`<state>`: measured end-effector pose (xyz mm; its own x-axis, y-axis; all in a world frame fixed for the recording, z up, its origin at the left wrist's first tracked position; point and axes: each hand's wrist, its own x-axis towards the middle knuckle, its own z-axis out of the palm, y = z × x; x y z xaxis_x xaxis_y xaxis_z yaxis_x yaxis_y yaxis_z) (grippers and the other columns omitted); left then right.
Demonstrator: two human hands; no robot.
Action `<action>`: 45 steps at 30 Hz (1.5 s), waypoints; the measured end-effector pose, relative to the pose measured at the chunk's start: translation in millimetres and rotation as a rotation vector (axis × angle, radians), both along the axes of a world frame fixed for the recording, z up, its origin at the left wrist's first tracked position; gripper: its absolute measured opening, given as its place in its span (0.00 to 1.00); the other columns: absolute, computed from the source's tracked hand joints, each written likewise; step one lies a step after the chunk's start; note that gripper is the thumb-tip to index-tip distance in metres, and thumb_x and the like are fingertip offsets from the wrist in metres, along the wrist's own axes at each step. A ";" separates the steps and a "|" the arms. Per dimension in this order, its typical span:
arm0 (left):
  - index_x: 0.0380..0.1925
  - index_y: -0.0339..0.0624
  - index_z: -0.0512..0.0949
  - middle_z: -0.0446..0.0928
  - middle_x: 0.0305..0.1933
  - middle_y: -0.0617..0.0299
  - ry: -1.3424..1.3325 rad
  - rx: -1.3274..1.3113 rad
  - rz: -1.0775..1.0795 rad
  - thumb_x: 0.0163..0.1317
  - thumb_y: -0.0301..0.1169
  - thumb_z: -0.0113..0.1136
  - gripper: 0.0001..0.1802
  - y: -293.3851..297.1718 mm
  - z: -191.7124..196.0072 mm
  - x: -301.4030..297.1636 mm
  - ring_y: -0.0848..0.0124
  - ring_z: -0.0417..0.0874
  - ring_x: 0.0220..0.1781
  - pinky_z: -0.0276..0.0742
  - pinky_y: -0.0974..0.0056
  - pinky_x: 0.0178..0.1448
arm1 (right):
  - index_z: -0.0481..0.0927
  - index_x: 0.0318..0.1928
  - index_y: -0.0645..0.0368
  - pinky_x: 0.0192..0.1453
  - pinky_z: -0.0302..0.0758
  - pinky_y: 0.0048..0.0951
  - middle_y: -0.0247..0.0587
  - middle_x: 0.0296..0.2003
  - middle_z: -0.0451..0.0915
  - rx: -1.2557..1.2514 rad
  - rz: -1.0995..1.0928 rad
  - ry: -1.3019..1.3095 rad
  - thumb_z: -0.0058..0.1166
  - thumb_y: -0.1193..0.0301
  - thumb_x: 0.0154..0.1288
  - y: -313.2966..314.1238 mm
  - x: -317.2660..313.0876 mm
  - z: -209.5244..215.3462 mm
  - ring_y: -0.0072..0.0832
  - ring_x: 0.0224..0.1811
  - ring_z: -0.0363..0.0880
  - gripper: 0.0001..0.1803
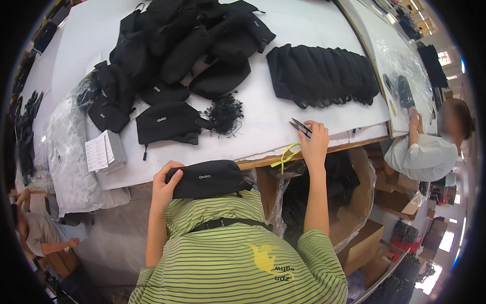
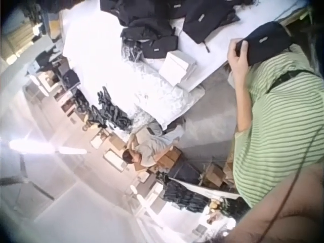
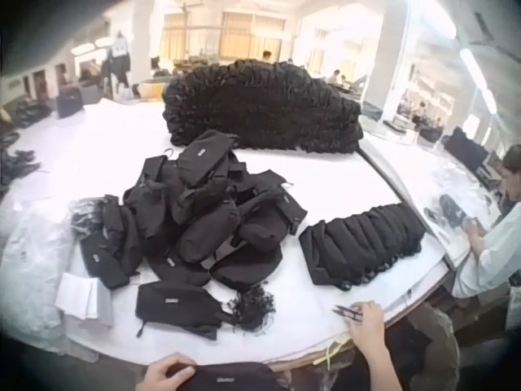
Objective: Inspecting, preparing, and organizing black soft-shell pouches on a factory workbench.
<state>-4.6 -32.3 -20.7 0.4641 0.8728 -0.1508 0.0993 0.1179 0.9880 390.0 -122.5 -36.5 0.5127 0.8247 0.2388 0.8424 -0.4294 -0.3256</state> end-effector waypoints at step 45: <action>0.56 0.40 0.73 0.62 0.56 0.62 -0.014 0.019 -0.058 0.65 0.25 0.51 0.19 7.3 23.0 63.7 0.79 0.69 0.40 0.73 0.75 0.40 | 0.84 0.45 0.55 0.45 0.72 0.26 0.37 0.31 0.80 0.027 0.263 0.664 0.61 0.68 0.59 6.1 3.1 113.2 0.26 0.36 0.77 0.13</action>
